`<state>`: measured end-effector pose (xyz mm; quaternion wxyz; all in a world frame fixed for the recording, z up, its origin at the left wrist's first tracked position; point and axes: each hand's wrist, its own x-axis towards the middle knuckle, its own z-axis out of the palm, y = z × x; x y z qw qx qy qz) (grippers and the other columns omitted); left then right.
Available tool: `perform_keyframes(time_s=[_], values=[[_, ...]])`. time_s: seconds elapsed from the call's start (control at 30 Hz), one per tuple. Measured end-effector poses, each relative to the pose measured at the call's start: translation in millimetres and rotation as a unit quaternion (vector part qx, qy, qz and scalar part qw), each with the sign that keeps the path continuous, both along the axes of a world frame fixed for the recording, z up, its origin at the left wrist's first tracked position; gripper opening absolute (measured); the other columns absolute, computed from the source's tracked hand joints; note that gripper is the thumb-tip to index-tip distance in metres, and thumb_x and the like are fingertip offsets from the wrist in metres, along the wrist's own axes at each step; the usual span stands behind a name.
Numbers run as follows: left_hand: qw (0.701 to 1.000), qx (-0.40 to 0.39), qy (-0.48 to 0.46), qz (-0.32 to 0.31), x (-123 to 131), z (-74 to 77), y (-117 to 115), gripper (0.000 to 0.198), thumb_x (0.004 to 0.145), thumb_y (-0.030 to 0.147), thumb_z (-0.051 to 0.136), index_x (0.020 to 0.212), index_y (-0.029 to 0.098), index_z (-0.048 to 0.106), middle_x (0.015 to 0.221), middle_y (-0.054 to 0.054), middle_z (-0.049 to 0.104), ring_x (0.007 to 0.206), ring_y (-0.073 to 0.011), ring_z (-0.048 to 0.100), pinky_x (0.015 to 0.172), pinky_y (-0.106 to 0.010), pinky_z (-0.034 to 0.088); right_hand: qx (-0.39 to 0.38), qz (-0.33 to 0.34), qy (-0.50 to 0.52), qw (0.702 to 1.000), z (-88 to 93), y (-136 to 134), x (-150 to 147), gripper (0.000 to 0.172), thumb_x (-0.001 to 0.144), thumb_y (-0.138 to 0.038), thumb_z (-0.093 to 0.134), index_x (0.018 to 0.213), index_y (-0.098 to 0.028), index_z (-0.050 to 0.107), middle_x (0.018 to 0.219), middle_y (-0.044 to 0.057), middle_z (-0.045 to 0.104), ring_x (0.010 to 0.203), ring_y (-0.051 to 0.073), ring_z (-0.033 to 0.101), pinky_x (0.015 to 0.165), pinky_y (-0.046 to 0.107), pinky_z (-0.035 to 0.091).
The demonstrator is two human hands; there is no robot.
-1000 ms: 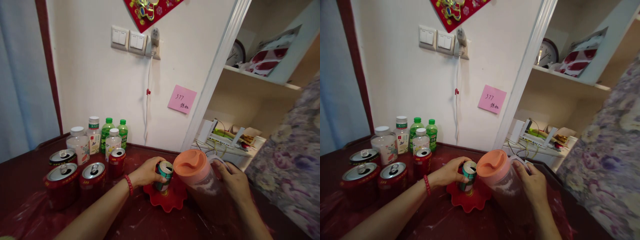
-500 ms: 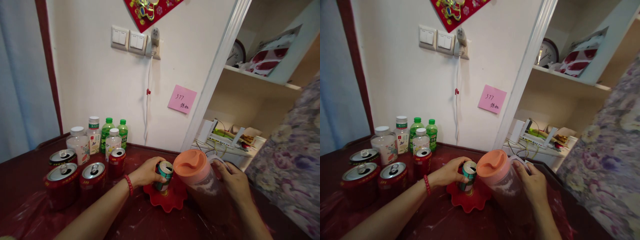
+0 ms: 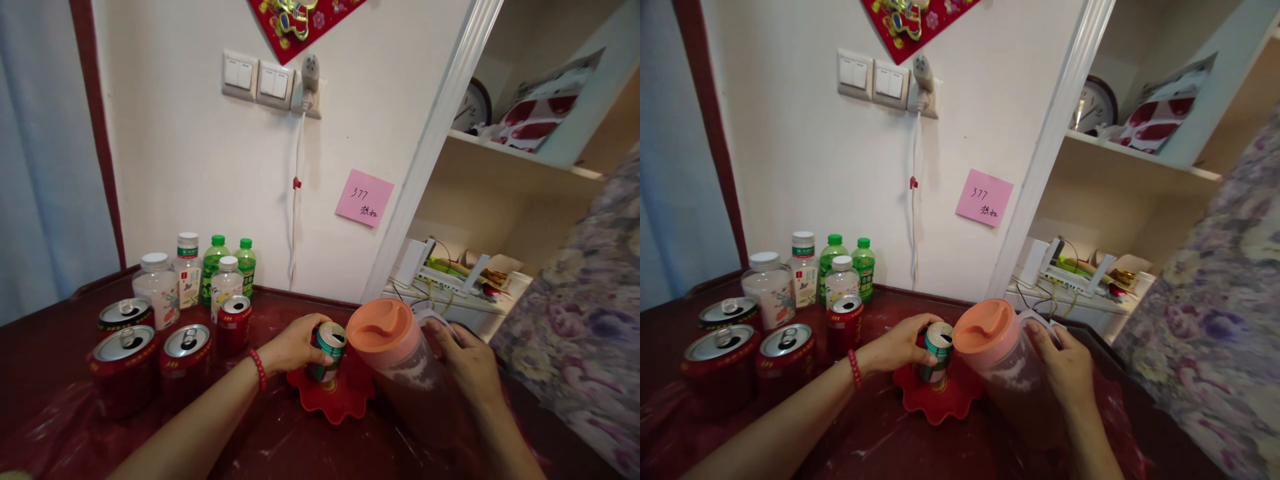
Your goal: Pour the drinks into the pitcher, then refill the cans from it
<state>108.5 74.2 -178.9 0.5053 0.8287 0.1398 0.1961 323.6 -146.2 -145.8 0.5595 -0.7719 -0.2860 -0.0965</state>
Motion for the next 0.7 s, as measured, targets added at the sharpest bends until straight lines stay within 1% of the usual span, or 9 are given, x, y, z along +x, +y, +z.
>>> perform_keyframes(time_s=[0.2, 0.27, 0.37, 0.53, 0.63, 0.7], values=[[1.000, 0.004, -0.002, -0.004, 0, -0.7, 0, 0.059, 0.058, 0.012, 0.081, 0.115, 0.018, 0.066, 0.117, -0.006, 0.069, 0.107, -0.0259, 0.062, 0.095, -0.038, 0.047, -0.043, 0.015, 0.000, 0.999, -1.5, -2, 11, 0.061, 0.067, -0.079, 0.064, 0.066, -0.018, 0.066, 0.055, -0.002, 0.049, 0.057, 0.017, 0.044, 0.052, 0.028, 0.036], [1.000, -0.001, -0.004, -0.004, 0, -1.3, 0, 0.059, 0.058, 0.012, 0.081, 0.115, 0.017, 0.065, 0.117, -0.006, 0.069, 0.108, -0.0258, 0.062, 0.095, -0.037, 0.047, -0.036, 0.012, -0.010, 0.999, -1.1, -2, 12, 0.060, 0.069, -0.078, 0.063, 0.067, -0.018, 0.066, 0.054, -0.003, 0.048, 0.056, 0.016, 0.044, 0.052, 0.027, 0.036], [1.000, -0.006, -0.007, -0.006, 1, -2.3, 0, 0.059, 0.058, 0.012, 0.081, 0.114, 0.018, 0.065, 0.117, -0.006, 0.069, 0.108, -0.0256, 0.062, 0.095, -0.037, 0.047, -0.032, 0.018, -0.011, 0.999, -0.6, -1, 10, 0.060, 0.068, -0.078, 0.064, 0.067, -0.018, 0.067, 0.055, -0.002, 0.049, 0.057, 0.016, 0.044, 0.052, 0.027, 0.036], [1.000, -0.006, -0.007, -0.008, 0, -1.4, 0, 0.057, 0.058, 0.014, 0.081, 0.112, 0.020, 0.065, 0.118, -0.005, 0.069, 0.109, -0.0258, 0.062, 0.096, -0.038, 0.047, -0.034, 0.015, -0.013, 0.999, -1.6, -2, 12, 0.060, 0.070, -0.078, 0.063, 0.064, -0.018, 0.062, 0.058, -0.002, 0.046, 0.060, 0.016, 0.043, 0.052, 0.027, 0.036], [1.000, -0.003, -0.001, -0.004, 0, 0.7, -1, 0.058, 0.057, 0.013, 0.081, 0.112, 0.019, 0.065, 0.118, -0.006, 0.069, 0.109, -0.0265, 0.062, 0.097, -0.039, 0.047, -0.045, 0.021, 0.003, 0.999, -1.7, -2, 13, 0.061, 0.068, -0.079, 0.064, 0.065, -0.018, 0.064, 0.057, -0.002, 0.047, 0.059, 0.016, 0.043, 0.052, 0.027, 0.037], [1.000, -0.002, 0.001, -0.004, 0, 1.9, -2, 0.058, 0.057, 0.013, 0.081, 0.113, 0.019, 0.065, 0.118, -0.006, 0.069, 0.110, -0.0266, 0.062, 0.097, -0.039, 0.047, -0.037, 0.018, 0.006, 0.999, -1.2, -1, 11, 0.061, 0.067, -0.079, 0.065, 0.067, -0.018, 0.065, 0.057, -0.002, 0.049, 0.059, 0.017, 0.044, 0.053, 0.027, 0.037]])
